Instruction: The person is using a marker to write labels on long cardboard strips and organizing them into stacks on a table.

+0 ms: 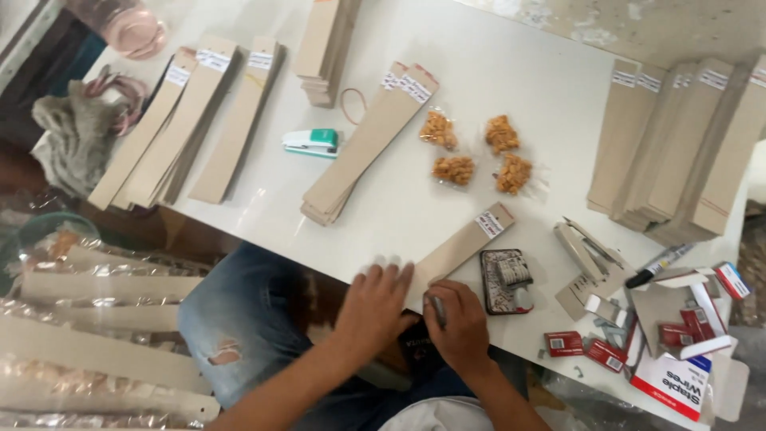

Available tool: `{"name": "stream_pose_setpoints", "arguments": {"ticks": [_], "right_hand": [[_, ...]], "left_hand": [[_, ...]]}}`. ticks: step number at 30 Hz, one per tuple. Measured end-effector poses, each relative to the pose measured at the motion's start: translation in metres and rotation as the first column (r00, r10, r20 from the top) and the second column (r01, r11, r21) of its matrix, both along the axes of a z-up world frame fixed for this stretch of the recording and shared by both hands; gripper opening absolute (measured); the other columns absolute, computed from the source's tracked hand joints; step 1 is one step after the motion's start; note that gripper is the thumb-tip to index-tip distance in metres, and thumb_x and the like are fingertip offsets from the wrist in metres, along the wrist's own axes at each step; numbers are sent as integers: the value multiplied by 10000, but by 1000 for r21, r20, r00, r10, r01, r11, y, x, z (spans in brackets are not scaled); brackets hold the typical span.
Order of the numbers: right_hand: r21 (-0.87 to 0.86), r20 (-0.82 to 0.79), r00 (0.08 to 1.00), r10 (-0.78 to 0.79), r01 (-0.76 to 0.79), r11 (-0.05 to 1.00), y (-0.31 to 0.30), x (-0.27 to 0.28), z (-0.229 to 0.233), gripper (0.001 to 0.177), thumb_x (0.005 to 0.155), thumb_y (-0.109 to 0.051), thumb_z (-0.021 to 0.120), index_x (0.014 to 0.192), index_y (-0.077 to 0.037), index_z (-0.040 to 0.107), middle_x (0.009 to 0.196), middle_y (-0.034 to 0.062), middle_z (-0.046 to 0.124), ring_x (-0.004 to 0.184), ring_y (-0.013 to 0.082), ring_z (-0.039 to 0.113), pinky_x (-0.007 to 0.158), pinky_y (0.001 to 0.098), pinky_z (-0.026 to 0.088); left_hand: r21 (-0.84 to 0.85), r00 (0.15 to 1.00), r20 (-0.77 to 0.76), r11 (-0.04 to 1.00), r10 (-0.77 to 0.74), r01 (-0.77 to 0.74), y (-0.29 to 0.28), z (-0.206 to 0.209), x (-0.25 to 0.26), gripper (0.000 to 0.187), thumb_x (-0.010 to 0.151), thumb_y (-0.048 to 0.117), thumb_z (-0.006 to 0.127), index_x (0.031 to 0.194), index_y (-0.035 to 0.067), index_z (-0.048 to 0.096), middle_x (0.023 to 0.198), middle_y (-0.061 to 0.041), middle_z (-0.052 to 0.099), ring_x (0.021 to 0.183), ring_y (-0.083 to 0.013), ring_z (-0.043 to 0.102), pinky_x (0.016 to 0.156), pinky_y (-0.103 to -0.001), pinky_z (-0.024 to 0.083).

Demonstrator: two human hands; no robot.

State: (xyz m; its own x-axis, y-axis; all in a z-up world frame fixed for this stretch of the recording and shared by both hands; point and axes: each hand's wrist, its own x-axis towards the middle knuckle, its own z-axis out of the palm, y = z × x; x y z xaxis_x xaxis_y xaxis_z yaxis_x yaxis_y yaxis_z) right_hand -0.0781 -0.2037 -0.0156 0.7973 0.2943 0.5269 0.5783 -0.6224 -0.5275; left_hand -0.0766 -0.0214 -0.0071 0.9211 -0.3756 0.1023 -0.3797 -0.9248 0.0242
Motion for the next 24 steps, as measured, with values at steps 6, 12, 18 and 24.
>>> {"name": "stream_pose_setpoints", "arguments": {"ticks": [6,12,18,24], "right_hand": [[95,-27,1000,-3,5,995,-1,0,-5,71,973,-74,638,1027,-29,629,1029,137,686,965,275,688,879,373,574],[248,-83,997,-8,28,968,-7,-5,-17,105,993,-115,625,1059,-33,626,1065,139,677,995,249,685,854,326,582],[330,-425,903,-66,222,917,-8,-7,-4,241,996,-251,618,1158,-74,617,1063,75,708,946,182,705,832,296,581],[632,-649,735,196,378,676,13,10,20,467,929,-249,675,1303,-122,426,1155,150,677,889,191,714,765,333,638]], "left_hand": [[61,988,151,998,16,-26,-9,1,-24,556,941,139,580,1487,57,520,1095,-90,608,925,-288,592,768,-400,519],[-310,984,-168,944,63,-113,3,5,-31,767,806,157,711,1493,-41,432,1147,-173,536,998,-361,519,709,-457,529],[-450,895,-426,828,129,-334,12,13,-36,686,868,150,637,1506,33,416,1170,-162,489,1010,-375,542,681,-513,569],[-549,964,-252,809,79,-210,9,13,-46,727,851,109,659,1517,8,387,1220,-214,491,1056,-410,543,794,-506,541]]}}
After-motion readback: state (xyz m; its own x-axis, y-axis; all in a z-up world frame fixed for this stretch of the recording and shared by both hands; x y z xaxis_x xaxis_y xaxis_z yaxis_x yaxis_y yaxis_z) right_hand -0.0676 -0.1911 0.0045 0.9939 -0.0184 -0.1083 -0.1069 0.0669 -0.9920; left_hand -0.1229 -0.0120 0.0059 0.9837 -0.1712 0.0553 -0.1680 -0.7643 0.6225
